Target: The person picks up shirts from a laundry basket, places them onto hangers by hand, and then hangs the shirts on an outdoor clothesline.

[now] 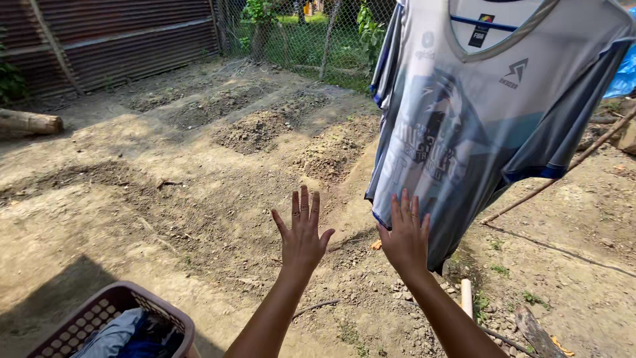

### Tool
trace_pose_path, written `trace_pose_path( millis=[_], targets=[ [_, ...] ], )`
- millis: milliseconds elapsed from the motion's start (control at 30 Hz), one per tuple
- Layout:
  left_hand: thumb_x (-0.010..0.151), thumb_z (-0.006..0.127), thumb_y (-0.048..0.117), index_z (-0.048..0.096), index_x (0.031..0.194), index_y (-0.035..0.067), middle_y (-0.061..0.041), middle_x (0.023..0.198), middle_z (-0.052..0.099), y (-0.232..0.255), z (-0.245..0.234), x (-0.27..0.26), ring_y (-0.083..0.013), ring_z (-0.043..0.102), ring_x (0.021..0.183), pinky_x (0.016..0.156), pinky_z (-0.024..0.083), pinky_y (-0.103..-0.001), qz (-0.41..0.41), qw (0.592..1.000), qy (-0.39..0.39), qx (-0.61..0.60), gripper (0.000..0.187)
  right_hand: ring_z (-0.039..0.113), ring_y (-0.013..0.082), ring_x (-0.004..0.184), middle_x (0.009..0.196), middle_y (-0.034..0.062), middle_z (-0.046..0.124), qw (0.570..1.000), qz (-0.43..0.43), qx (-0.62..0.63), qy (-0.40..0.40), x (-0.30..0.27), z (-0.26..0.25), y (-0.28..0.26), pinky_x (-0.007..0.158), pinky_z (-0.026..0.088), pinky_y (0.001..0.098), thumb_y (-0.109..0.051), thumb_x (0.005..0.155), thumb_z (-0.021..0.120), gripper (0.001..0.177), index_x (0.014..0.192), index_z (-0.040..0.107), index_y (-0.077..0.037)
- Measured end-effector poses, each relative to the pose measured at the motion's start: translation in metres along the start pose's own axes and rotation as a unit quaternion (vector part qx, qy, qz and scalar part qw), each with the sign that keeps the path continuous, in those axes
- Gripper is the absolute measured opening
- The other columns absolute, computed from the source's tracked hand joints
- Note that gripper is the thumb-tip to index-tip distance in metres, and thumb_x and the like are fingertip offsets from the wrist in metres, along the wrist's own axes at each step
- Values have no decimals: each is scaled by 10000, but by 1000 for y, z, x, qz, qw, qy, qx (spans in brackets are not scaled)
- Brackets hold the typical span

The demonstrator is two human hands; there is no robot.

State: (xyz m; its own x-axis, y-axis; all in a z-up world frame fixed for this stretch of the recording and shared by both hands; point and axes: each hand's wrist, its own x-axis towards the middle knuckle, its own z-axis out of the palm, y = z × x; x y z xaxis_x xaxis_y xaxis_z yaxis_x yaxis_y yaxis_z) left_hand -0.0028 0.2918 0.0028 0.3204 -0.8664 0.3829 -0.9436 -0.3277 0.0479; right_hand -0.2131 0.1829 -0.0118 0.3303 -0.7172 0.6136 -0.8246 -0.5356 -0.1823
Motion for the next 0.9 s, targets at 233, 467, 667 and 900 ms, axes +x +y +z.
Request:
trace_pose_path(
  millis=[233, 467, 667, 900],
  targets=[
    [936, 495, 684, -26, 1635, 194, -117, 1702, -138, -92, -21, -55, -258, -126, 1567, 1160, -76, -749, -91, 995, 22, 35, 999, 95, 274, 1569, 1697, 71, 159, 991, -114, 42, -53, -8, 21, -117, 1216, 128, 599, -455, 903, 617, 828, 1592, 267, -161],
    [915, 565, 643, 16, 1637, 183, -132, 1704, -103, -181, -34, -117, -273, -81, 1573, 1163, -25, -753, -177, 983, 20, 52, 1017, 79, 270, 1558, 1689, 72, 140, 967, -219, 89, -92, -29, 49, -239, 1225, 130, 570, -472, 916, 603, 862, 1603, 181, -167],
    [883, 643, 606, 83, 1631, 177, -125, 1700, -55, -242, -41, -177, -274, -30, 1570, 1158, -1, -759, -250, 966, 16, 69, 1028, 101, 277, 1555, 1688, 83, 135, 939, -283, 129, -145, -65, 60, -334, 1215, 157, 563, -480, 917, 602, 863, 1602, 177, -172],
    [870, 667, 585, 103, 1624, 148, -143, 1699, -9, -291, -58, -227, -291, -17, 1568, 1153, 16, -766, -329, 940, 33, 88, 1039, 98, 295, 1551, 1679, 95, 146, 898, -363, 188, -161, -99, 66, -420, 1208, 160, 555, -464, 912, 613, 859, 1599, 193, -163]
  ],
)
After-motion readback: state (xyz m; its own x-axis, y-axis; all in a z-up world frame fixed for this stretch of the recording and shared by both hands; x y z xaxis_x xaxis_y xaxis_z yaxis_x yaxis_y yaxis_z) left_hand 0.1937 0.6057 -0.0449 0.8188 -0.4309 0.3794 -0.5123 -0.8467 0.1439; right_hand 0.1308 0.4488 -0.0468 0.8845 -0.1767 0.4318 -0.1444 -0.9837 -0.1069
